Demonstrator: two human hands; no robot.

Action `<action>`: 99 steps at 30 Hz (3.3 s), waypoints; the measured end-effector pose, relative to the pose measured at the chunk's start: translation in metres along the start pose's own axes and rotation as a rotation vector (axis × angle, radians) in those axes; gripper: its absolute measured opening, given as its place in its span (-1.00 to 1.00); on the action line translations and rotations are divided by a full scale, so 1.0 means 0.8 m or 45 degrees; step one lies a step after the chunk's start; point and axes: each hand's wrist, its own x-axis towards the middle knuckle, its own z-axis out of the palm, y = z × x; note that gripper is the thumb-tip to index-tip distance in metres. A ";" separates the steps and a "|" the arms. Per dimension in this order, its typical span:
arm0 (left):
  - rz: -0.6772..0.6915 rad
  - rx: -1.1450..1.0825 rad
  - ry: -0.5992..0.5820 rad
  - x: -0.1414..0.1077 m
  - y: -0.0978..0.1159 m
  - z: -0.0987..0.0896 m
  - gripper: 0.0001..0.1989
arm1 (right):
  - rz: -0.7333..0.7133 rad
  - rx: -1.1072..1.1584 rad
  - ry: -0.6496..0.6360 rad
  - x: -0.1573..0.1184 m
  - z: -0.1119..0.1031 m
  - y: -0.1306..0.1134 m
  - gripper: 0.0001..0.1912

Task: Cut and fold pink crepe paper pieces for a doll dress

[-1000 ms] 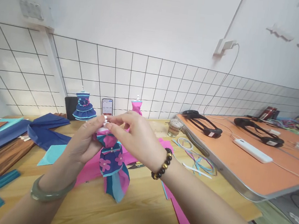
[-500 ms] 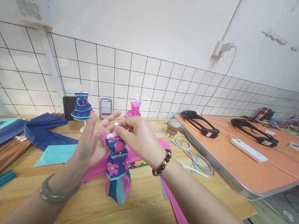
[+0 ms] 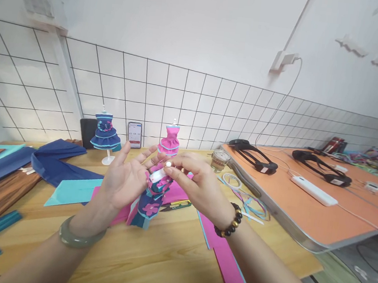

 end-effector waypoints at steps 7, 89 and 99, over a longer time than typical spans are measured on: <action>0.087 -0.066 -0.003 0.002 -0.003 -0.003 -0.68 | -0.042 0.065 0.013 -0.008 -0.001 0.009 -0.84; 1.110 0.037 0.665 -0.032 0.150 -0.053 -0.83 | 0.240 -0.892 -0.263 0.365 0.127 0.139 -0.78; 1.097 0.066 0.688 -0.030 0.149 -0.057 -0.83 | 0.339 -0.965 -0.230 0.371 0.100 0.174 -0.77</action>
